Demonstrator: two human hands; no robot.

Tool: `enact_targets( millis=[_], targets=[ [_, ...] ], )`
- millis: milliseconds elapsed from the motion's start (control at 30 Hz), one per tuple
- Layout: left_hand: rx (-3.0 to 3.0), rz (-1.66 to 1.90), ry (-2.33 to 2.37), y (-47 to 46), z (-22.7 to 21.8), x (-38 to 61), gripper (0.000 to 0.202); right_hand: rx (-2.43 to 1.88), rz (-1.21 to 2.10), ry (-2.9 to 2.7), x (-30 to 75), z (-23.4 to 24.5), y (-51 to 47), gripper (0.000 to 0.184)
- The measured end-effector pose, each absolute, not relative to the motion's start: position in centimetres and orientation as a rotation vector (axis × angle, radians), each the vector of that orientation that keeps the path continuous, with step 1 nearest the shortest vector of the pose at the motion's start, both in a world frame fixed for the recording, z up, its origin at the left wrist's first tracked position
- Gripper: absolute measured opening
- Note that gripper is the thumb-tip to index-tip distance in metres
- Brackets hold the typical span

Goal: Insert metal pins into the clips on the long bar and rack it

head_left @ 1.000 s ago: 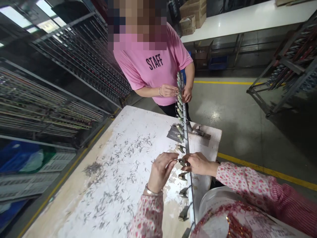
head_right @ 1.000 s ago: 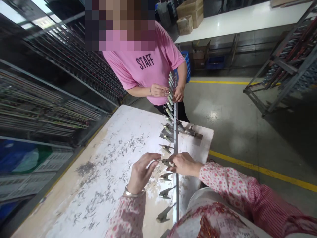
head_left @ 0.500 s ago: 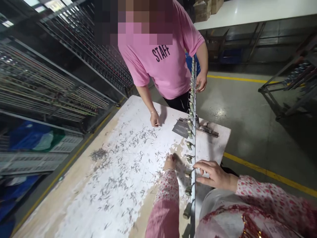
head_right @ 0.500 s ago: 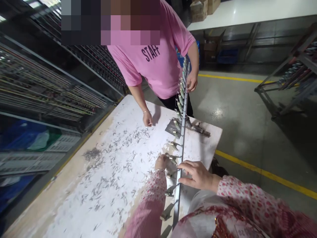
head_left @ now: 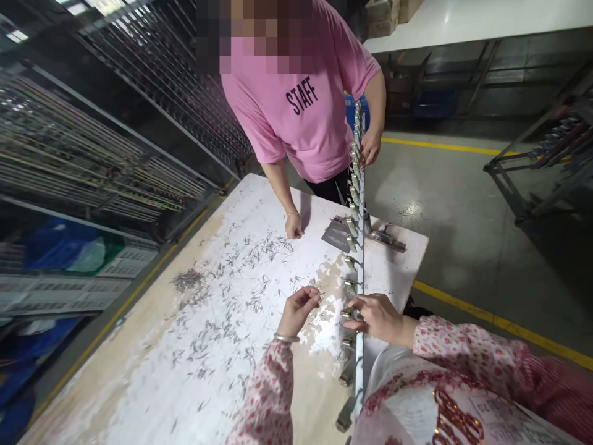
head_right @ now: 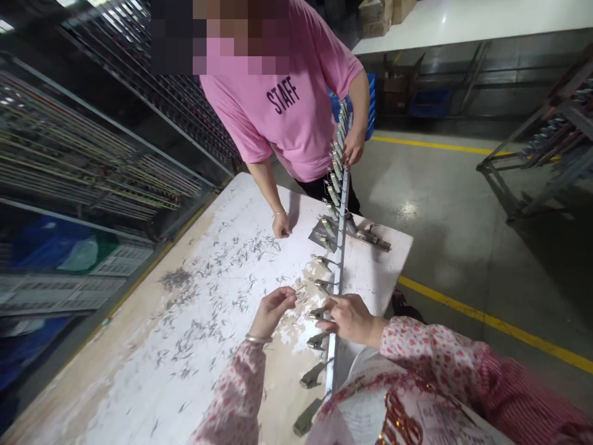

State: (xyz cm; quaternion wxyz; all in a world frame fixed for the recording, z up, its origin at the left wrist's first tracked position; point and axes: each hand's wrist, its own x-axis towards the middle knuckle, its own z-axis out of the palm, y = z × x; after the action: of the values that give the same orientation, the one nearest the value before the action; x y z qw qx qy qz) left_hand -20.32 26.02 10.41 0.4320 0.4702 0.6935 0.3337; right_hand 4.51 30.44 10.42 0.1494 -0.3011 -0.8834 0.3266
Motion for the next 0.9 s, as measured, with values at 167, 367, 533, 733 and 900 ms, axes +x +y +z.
enact_targets(
  millis=[167, 367, 533, 733, 900],
  targets=[
    [1.444, 0.927, 1.559, 24.8, 17.3, -17.5, 0.021, -0.857, 1.022, -2.536, 4.3, 11.1, 30.6, 0.027],
    [1.907, 0.919, 1.558, 25.2, 20.7, -14.4, 0.007, -0.919, 1.018, -2.521, 4.4, 10.7, 30.7, 0.025],
    [2.108, 0.903, 1.494, 25.4, 21.1, -13.0, 0.011, -0.895, 0.971, -2.556, 4.7, 10.5, 30.7, 0.027],
    [2.095, 0.902, 1.477, 25.1, 21.0, -12.9, 0.011, -0.89, 0.975, -2.588, 4.7, 11.1, 30.9, 0.035],
    [1.559, 1.026, 1.844, 25.5, 14.1, -16.4, 0.03, -0.81, 1.072, -2.37, 5.7, 10.7, 30.6, 0.04]
  ],
)
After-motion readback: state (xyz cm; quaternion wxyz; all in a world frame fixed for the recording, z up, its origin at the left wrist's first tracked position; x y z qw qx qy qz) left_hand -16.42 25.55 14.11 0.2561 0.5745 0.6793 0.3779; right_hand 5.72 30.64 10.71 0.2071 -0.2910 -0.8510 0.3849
